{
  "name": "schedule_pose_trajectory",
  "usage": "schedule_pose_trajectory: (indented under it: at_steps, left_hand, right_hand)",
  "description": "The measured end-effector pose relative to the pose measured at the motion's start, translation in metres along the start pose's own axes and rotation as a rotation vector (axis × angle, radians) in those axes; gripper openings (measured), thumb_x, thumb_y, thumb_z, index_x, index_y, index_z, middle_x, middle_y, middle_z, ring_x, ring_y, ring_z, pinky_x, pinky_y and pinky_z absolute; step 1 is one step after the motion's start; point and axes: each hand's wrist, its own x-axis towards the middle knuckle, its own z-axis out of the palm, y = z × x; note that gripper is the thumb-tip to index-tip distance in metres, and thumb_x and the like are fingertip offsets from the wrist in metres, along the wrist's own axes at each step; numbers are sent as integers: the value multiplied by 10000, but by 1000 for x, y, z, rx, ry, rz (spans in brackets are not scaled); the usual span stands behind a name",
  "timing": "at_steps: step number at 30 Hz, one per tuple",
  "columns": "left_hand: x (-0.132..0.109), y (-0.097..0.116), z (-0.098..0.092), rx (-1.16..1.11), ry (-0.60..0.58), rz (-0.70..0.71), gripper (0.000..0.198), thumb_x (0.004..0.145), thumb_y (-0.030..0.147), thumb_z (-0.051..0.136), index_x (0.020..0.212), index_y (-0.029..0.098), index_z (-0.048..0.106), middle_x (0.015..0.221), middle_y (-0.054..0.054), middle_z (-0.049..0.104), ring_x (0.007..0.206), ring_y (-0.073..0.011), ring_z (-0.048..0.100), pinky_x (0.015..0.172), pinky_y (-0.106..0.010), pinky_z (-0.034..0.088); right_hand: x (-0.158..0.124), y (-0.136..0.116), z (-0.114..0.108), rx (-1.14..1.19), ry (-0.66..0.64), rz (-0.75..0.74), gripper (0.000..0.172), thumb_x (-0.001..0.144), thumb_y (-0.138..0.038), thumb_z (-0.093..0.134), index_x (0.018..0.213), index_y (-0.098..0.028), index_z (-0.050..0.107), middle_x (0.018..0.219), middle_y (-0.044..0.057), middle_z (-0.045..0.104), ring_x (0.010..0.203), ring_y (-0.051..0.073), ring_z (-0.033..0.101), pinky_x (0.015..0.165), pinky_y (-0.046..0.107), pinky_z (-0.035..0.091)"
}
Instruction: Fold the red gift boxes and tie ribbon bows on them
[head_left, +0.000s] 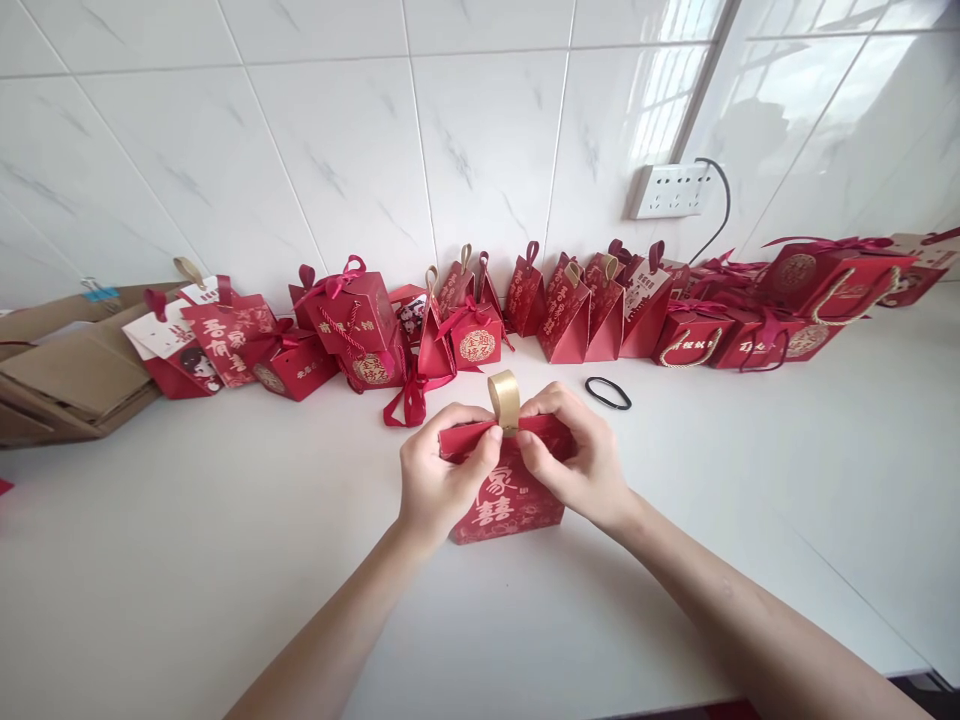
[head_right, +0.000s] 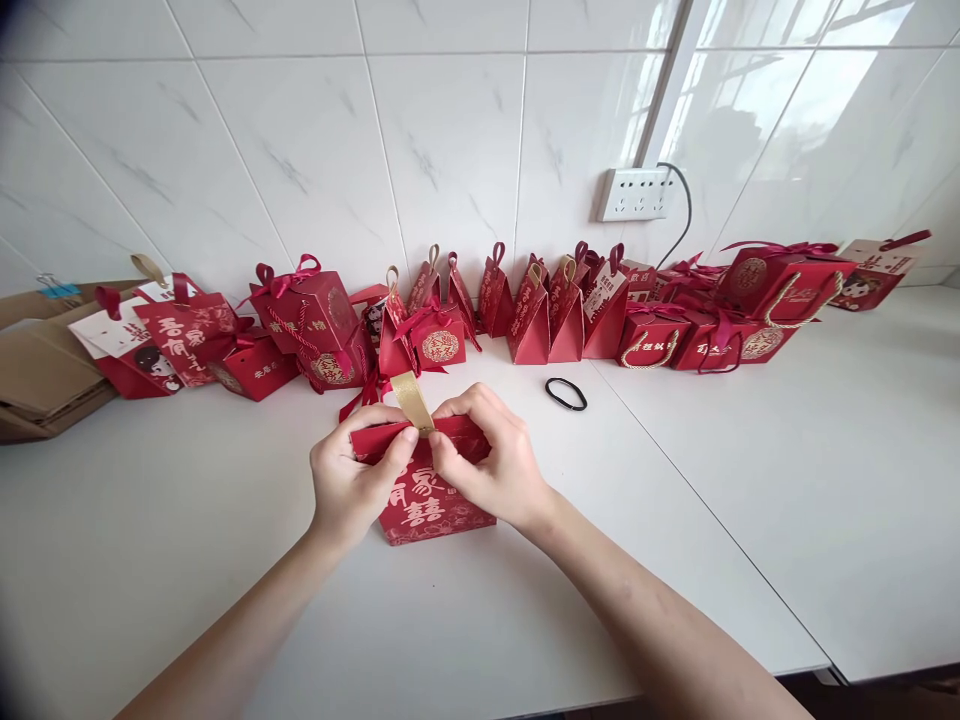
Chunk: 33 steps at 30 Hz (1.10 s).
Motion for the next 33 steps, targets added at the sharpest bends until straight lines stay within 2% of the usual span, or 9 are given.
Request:
schedule_pose_trajectory:
  at_steps: [11, 25, 33]
  left_hand:
    - [-1, 0, 0, -1, -1, -10, 39, 776, 204, 634, 739, 196, 638, 675, 34, 690, 589, -100, 634, 550, -174, 516]
    - [1, 2, 0, -51, -50, -55, 91, 792, 224, 613, 708, 188, 617, 662, 17, 669, 608, -114, 625, 578, -198, 515]
    - [-1, 3, 2, -176, -60, -117, 85, 764, 233, 627, 699, 183, 602, 654, 4, 657, 591, -117, 608, 555, -214, 509]
  right_hand:
    - [0, 0, 0, -21, 3, 0, 127, 848, -101, 479, 838, -205, 551, 740, -2, 541, 652, 124, 522, 584, 259, 422]
    - [0, 0, -1, -38, -6, 9, 65, 847, -147, 540, 825, -207, 539, 727, -2, 551, 626, 130, 525, 550, 259, 423]
    - [1, -3, -4, -80, -22, -25, 72, 852, -142, 538, 825, -208, 548, 712, -2, 549, 605, 130, 530, 526, 254, 421]
